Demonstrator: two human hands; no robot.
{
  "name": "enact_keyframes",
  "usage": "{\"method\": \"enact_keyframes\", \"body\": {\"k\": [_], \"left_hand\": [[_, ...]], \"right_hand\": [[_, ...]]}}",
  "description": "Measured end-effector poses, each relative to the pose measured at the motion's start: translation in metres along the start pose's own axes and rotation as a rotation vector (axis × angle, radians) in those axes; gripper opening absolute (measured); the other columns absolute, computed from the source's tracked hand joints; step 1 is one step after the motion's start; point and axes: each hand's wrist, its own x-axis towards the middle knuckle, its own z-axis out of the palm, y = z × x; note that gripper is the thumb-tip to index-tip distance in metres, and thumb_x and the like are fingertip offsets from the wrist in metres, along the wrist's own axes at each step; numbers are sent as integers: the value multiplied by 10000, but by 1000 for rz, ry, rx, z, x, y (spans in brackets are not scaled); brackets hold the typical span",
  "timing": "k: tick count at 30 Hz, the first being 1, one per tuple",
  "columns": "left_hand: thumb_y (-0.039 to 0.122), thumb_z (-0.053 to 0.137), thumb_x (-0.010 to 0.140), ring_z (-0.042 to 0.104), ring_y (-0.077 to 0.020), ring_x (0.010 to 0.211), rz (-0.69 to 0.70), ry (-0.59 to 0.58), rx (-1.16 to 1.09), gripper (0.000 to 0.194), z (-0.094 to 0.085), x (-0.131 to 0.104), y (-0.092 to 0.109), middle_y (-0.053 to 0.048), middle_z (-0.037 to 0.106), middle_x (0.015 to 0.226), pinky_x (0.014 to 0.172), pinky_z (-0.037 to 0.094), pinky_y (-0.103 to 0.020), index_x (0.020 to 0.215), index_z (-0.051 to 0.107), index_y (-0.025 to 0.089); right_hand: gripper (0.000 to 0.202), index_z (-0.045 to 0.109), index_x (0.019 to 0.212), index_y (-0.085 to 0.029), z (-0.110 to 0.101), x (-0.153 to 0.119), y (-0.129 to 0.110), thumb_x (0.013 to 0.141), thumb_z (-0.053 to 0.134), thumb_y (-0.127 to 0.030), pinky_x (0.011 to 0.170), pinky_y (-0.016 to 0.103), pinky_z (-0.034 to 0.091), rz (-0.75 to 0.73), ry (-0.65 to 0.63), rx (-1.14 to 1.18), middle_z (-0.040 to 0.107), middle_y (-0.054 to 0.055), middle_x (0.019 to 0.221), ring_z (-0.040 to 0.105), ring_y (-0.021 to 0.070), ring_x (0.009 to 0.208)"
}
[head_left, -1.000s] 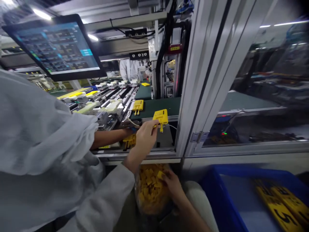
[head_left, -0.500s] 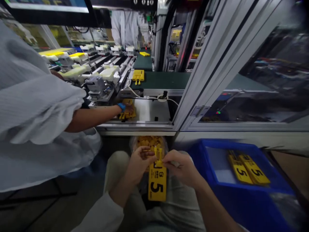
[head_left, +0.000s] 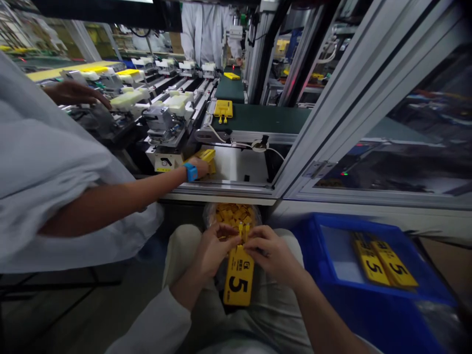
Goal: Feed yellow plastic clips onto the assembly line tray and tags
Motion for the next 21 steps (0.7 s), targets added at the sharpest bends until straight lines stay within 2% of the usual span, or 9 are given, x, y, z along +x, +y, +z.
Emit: {"method": "enact_keyframes", "body": {"k": [2, 5, 6, 8, 10, 13, 15, 18, 21], "left_hand": [[284, 856, 619, 685, -180, 803, 1, 4, -19, 336, 3, 1, 3, -41, 718, 885, 681, 531, -267, 822, 613, 171], [314, 841, 662, 676, -162, 778, 58, 50, -48, 316, 8, 2, 9, -37, 721, 874, 672, 528, -256, 831, 614, 172], [310, 836, 671, 671, -154, 774, 86, 67, -55, 302, 10, 3, 12, -32, 720, 860, 680, 528, -250, 825, 617, 171], [291, 828, 679, 671, -148, 788, 124, 84, -69, 270, 14, 4, 17, -25, 718, 841, 707, 530, -244, 812, 625, 171], [277, 827, 674, 674, -146, 786, 125, 103, -76, 253, 17, 7, 20, -13, 711, 823, 712, 533, -244, 793, 627, 177], [273, 847, 644, 674, -148, 760, 94, 147, -78, 267, 19, 14, 16, 3, 688, 787, 695, 532, -247, 753, 619, 187], [321, 840, 668, 677, -161, 777, 94, 148, -76, 270, 20, 16, 10, -9, 689, 804, 712, 538, -264, 772, 630, 187], [444, 746, 788, 688, -190, 852, 91, 43, -71, 329, 22, 14, 1, -53, 715, 942, 763, 546, -302, 968, 651, 185], [436, 692, 846, 678, -193, 872, 71, -151, 41, 341, 23, 8, -5, -56, 714, 978, 766, 533, -294, 1065, 630, 182]], "right_hand": [[111, 697, 941, -253, 9, 0, 2, 874, 666, -336, 885, 390, 548, 201, 41, 190, 642, 74, 1108, 647, 217, 1005], [285, 620, 1026, -238, 28, -1, 2, 909, 588, -496, 763, 364, 582, 498, 102, 655, 707, 55, 964, 690, 215, 873], [326, 609, 1043, -231, 34, 0, 1, 919, 560, -528, 732, 356, 584, 544, 122, 772, 721, 55, 942, 699, 219, 851], [348, 609, 1043, -221, 41, 1, -2, 916, 560, -542, 726, 350, 585, 551, 176, 864, 736, 64, 961, 708, 226, 861], [346, 587, 1109, -237, 42, 3, -3, 902, 601, -513, 750, 345, 583, 497, 249, 820, 735, 60, 1021, 707, 217, 881], [406, 533, 1247, -278, 39, 6, 2, 899, 622, -468, 792, 332, 572, 409, 319, 621, 706, 59, 1151, 695, 202, 942], [351, 582, 1193, -272, 37, 6, 6, 897, 627, -456, 749, 313, 559, 395, 339, 457, 712, 51, 1095, 685, 193, 895], [249, 643, 1004, -242, 36, 4, 11, 888, 638, -463, 662, 294, 526, 410, 384, 347, 706, 25, 884, 650, 172, 750], [245, 644, 987, -233, 35, 4, 12, 889, 641, -458, 675, 294, 522, 398, 420, 327, 702, 21, 874, 640, 166, 744]]}}
